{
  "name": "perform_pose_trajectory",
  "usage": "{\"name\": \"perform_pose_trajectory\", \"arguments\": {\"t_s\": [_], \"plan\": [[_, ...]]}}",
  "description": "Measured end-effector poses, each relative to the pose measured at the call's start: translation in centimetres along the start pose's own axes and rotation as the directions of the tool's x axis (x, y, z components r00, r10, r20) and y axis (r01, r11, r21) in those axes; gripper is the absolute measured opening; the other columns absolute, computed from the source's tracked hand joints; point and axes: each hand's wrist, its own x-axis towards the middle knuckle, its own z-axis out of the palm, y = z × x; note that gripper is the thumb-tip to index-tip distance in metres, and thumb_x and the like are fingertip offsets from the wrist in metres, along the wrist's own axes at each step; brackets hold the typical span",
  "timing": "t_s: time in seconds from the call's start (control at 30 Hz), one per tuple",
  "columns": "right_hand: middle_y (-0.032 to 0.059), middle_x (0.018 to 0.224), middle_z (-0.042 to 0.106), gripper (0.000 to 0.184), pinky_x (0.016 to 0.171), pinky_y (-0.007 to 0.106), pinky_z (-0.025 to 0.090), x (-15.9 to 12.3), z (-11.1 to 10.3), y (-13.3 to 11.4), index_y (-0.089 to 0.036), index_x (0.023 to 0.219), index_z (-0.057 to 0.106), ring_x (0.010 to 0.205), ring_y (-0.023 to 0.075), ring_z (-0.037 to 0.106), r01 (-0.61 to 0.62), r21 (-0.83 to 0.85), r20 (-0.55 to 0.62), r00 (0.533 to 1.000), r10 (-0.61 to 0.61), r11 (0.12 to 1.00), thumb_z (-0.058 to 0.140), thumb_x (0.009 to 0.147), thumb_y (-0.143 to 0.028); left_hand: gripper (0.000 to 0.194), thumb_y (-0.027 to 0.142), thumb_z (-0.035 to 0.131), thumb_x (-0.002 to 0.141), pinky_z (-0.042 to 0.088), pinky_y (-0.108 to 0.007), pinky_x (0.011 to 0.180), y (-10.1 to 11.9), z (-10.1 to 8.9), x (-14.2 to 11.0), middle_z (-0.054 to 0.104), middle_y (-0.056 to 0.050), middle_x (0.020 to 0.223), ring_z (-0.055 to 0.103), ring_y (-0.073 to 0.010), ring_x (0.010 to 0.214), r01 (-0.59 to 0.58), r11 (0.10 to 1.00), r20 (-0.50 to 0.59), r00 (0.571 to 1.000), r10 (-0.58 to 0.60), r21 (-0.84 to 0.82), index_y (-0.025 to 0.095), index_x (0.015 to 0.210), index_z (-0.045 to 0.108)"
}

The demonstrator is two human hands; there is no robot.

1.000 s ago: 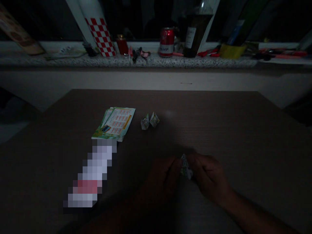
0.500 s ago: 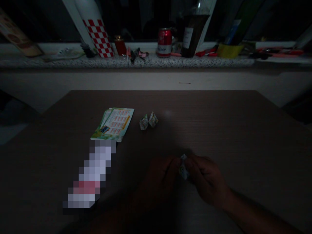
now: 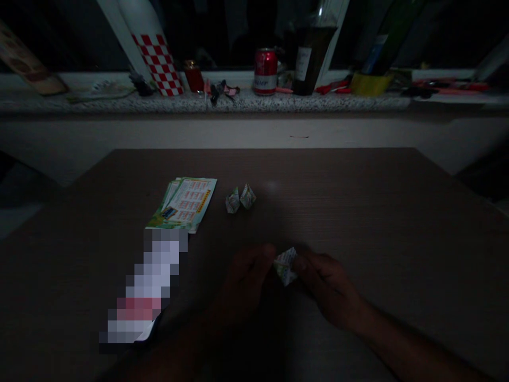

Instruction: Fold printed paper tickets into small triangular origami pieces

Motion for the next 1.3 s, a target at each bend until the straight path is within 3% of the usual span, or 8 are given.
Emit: {"name": "perform_pose_trajectory", "arguments": {"t_s": [0.1,0.2,0.33,0.57,0.77,0.93,1.17,1.3], "plan": [[-0.0043,0.060,0.038,0.035,0.047,0.021,0.030,0.0,0.0,-0.2,-0.019,0.072,0.052,0.051,0.0091,0.033,-0.026,0.015,-0.054,0.998,0.026,1.000,0.039,0.098,-0.038,0.047,0.057,0.045,0.089,0.032,-0.021,0.049,0.0,-0.2,0.0,0.047,0.003,0.058,0.042,-0.0090,0.052,-0.011,0.998,-0.009,1.000,0.010,-0.061,0.015,0.072,0.055],[-0.0025,0.064,0.045,0.034,0.052,0.022,0.036,0.1,-0.1,-0.3,-0.018,0.075,0.055,0.056,0.0103,0.041,-0.001,-0.013,-0.076,0.997,0.000,1.000,0.040,0.098,-0.038,0.034,0.046,0.056,0.087,0.033,-0.020,0.053,0.3,-0.2,-0.1,0.050,0.003,0.062,0.044,-0.0094,0.057,-0.042,0.999,-0.006,0.999,0.042,-0.009,0.014,0.075,0.057],[0.0004,0.071,0.056,0.027,0.058,0.023,0.041,0.0,-0.7,-0.1,-0.017,0.082,0.061,0.062,0.0121,0.049,-0.015,-0.052,0.000,1.000,0.015,0.999,0.047,0.094,-0.037,0.031,0.038,0.050,0.091,0.033,-0.020,0.054,0.8,-0.4,-0.2,0.047,0.003,0.062,0.042,-0.0097,0.058,-0.083,0.994,-0.018,0.996,0.084,0.075,0.015,0.071,0.055],[-0.0010,0.067,0.053,0.024,0.057,0.023,0.041,-0.1,-1.1,0.4,-0.017,0.076,0.058,0.061,0.0116,0.049,-0.041,-0.016,0.081,0.996,0.043,0.999,0.051,0.092,-0.033,0.024,0.030,0.048,0.090,0.033,-0.021,0.056,1.2,-1.8,0.2,0.047,0.003,0.065,0.043,-0.0104,0.060,-0.199,0.956,0.267,0.954,0.138,0.216,0.016,0.072,0.054],[-0.0039,0.063,0.041,0.025,0.051,0.021,0.034,-0.2,-0.9,0.4,-0.018,0.071,0.051,0.056,0.0096,0.037,-0.055,-0.032,0.154,0.986,0.059,0.998,0.047,0.092,-0.029,0.021,0.026,0.049,0.088,0.032,-0.021,0.057,1.0,-1.4,0.0,0.045,0.004,0.064,0.042,-0.0103,0.060,-0.202,0.957,0.318,0.939,0.129,0.209,0.015,0.070,0.054],[-0.0042,0.061,0.039,0.024,0.049,0.021,0.033,-0.3,-0.9,0.4,-0.018,0.069,0.052,0.054,0.0090,0.035,-0.028,-0.031,0.183,0.982,0.034,0.999,0.049,0.091,-0.026,0.020,0.024,0.051,0.086,0.032,-0.021,0.055,0.5,-0.9,0.0,0.045,0.004,0.062,0.041,-0.0102,0.058,-0.227,0.957,0.320,0.934,0.160,0.182,0.016,0.067,0.052],[-0.0036,0.057,0.044,0.024,0.049,0.021,0.037,-0.1,-0.8,0.5,-0.017,0.066,0.057,0.053,0.0092,0.040,0.021,-0.108,0.039,0.999,-0.017,0.994,0.050,0.088,-0.021,0.020,0.020,0.048,0.085,0.032,-0.022,0.057,0.6,-0.8,0.2,0.045,0.003,0.063,0.043,-0.0105,0.059,-0.344,0.919,0.238,0.925,0.296,0.193,0.016,0.065,0.051],[-0.0022,0.058,0.048,0.025,0.050,0.021,0.038,0.1,-0.9,0.2,-0.017,0.064,0.058,0.054,0.0106,0.045,0.044,-0.133,-0.062,0.997,-0.053,0.990,0.051,0.088,-0.023,0.019,0.017,0.048,0.084,0.034,-0.023,0.059,0.8,-0.8,0.2,0.046,0.003,0.062,0.044,-0.0107,0.059,-0.345,0.915,0.149,0.936,0.319,0.211,0.016,0.065,0.051]]}}
